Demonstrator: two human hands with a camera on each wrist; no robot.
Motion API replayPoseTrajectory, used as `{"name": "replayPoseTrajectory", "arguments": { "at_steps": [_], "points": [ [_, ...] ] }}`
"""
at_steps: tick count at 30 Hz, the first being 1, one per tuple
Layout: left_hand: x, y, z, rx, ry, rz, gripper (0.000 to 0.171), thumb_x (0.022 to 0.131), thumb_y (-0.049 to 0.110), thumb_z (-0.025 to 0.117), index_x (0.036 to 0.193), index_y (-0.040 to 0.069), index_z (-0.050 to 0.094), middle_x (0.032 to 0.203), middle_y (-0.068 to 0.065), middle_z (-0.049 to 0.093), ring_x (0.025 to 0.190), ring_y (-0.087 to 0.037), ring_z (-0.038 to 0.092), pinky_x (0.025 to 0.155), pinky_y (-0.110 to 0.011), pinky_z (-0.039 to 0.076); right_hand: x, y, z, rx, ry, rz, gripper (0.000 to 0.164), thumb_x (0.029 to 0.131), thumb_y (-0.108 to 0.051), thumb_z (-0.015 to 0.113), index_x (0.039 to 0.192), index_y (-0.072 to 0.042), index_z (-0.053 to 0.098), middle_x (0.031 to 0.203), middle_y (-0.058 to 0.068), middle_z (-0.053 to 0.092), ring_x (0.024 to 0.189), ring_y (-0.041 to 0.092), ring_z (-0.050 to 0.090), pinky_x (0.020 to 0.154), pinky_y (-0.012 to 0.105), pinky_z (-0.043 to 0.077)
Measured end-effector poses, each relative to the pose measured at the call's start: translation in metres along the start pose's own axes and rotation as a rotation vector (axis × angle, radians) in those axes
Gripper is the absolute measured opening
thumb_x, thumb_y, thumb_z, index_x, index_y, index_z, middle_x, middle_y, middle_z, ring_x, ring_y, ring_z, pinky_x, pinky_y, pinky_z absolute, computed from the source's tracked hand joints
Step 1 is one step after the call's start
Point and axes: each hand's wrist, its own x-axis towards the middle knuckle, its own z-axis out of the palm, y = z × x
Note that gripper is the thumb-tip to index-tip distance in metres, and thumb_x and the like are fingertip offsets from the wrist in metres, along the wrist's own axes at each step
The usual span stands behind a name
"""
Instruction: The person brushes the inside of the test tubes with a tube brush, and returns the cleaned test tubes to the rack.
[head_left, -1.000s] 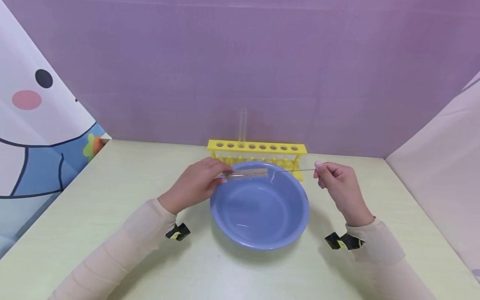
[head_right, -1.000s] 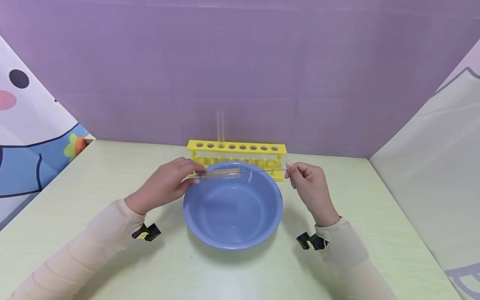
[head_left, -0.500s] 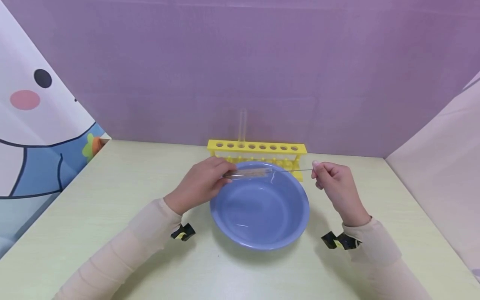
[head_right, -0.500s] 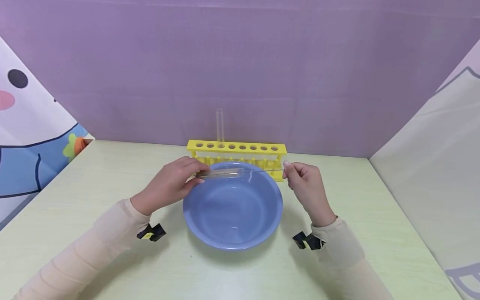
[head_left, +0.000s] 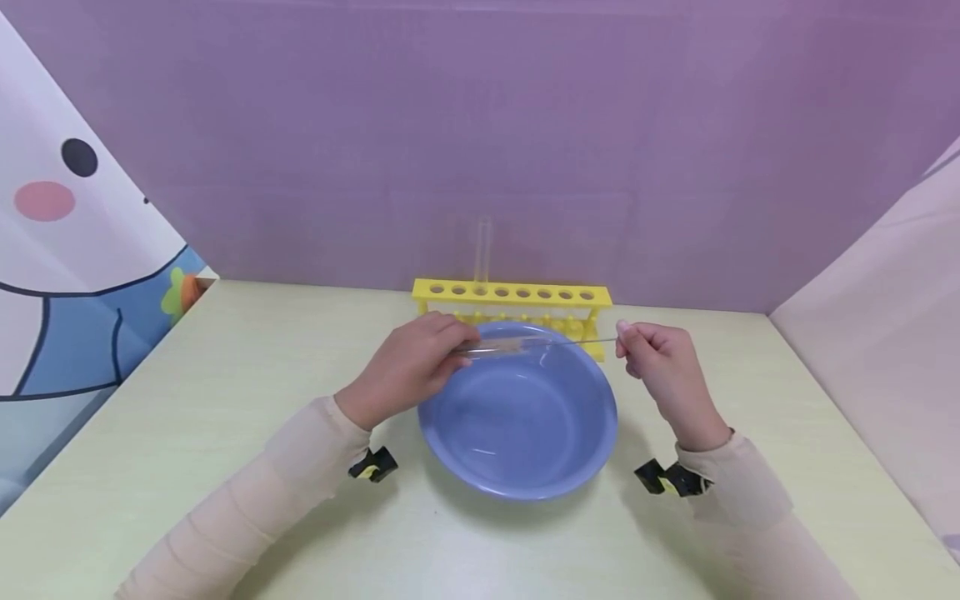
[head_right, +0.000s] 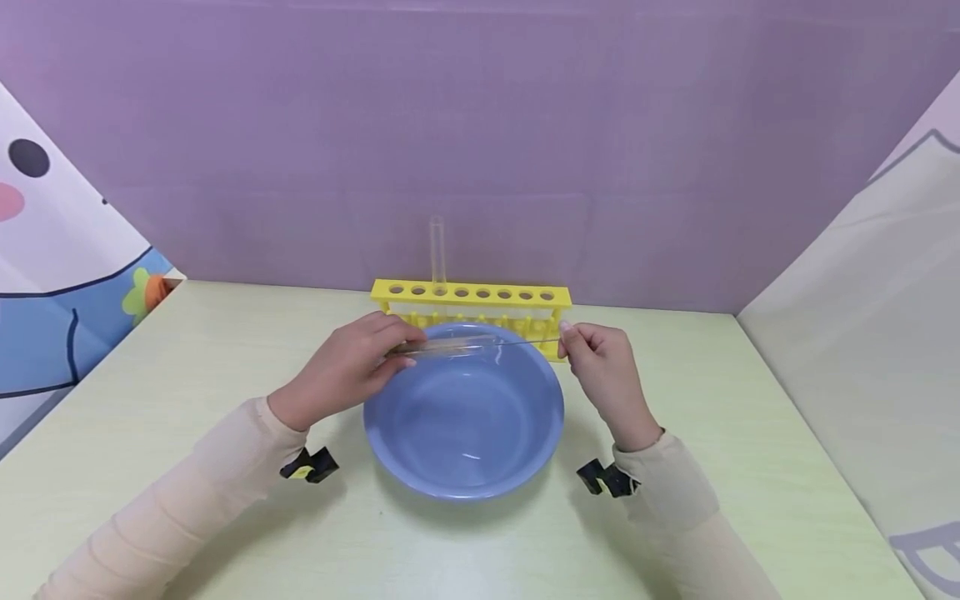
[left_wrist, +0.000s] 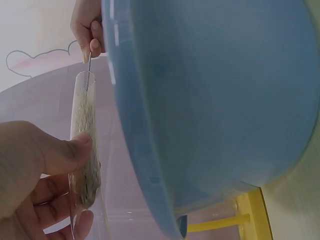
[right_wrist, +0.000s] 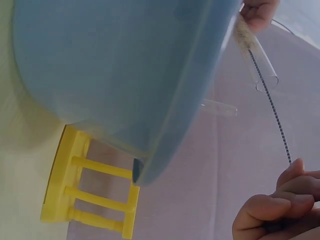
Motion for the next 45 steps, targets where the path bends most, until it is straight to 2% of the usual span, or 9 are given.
{"name": "replayPoseTrajectory", "arguments": {
  "at_steps": [8,19,25,35,40,45],
  "points": [
    [0.003,0.004,0.0,0.004,0.01,0.012,0.023,0.084,0.011,0.071,0.106,0.009,0.065,0.098,-0.002,0.066,0.089,-0.017,0.058,0.075,-0.03,0.051,0.001,-0.006,0.006,-0.025,-0.015,-0.011,0.04,0.099,-0.021,0.049,0.067,0.003,0.053,0.049,-0.003,0.033,0.046,0.009,0.03,0.043,0.025,0.025],
    [0.004,0.006,0.001,0.005,0.029,0.021,0.024,0.083,0.011,0.072,0.107,0.009,0.065,0.103,-0.002,0.066,0.094,-0.018,0.059,0.078,-0.03,0.052,0.004,-0.013,0.014,-0.079,-0.066,0.037,0.042,0.1,-0.025,0.046,0.068,0.001,0.051,0.053,-0.001,0.035,0.049,0.012,0.033,0.047,0.025,0.028],
    [0.005,0.008,0.002,0.008,0.041,0.034,0.024,0.083,0.012,0.072,0.106,0.009,0.065,0.101,-0.001,0.066,0.093,-0.017,0.06,0.077,-0.031,0.052,0.006,-0.013,0.017,-0.079,-0.1,0.058,0.041,0.1,-0.022,0.046,0.067,0.001,0.05,0.053,-0.001,0.036,0.048,0.011,0.031,0.047,0.024,0.029],
    [0.006,0.009,0.001,0.02,0.069,0.073,0.025,0.082,0.011,0.073,0.105,0.008,0.065,0.098,-0.002,0.066,0.089,-0.018,0.06,0.074,-0.031,0.052,0.009,-0.011,0.025,-0.05,-0.137,0.034,0.042,0.1,-0.017,0.045,0.071,0.012,0.051,0.055,0.003,0.041,0.049,0.009,0.035,0.049,0.023,0.033],
    [0.006,0.008,0.001,0.019,0.066,0.066,0.025,0.082,0.011,0.073,0.106,0.007,0.065,0.098,-0.003,0.066,0.09,-0.019,0.06,0.074,-0.032,0.052,0.011,-0.012,0.029,-0.041,-0.175,0.023,0.041,0.1,-0.019,0.044,0.067,0.005,0.052,0.051,-0.001,0.035,0.046,0.01,0.032,0.047,0.024,0.029],
    [0.008,0.008,0.001,0.025,0.06,0.065,0.025,0.083,0.012,0.072,0.106,0.008,0.065,0.099,-0.002,0.066,0.09,-0.019,0.06,0.075,-0.032,0.052,0.011,-0.012,0.033,-0.033,-0.2,0.037,0.04,0.1,-0.019,0.045,0.065,-0.001,0.051,0.053,0.0,0.036,0.047,0.012,0.033,0.049,0.025,0.03]
  ]
}}
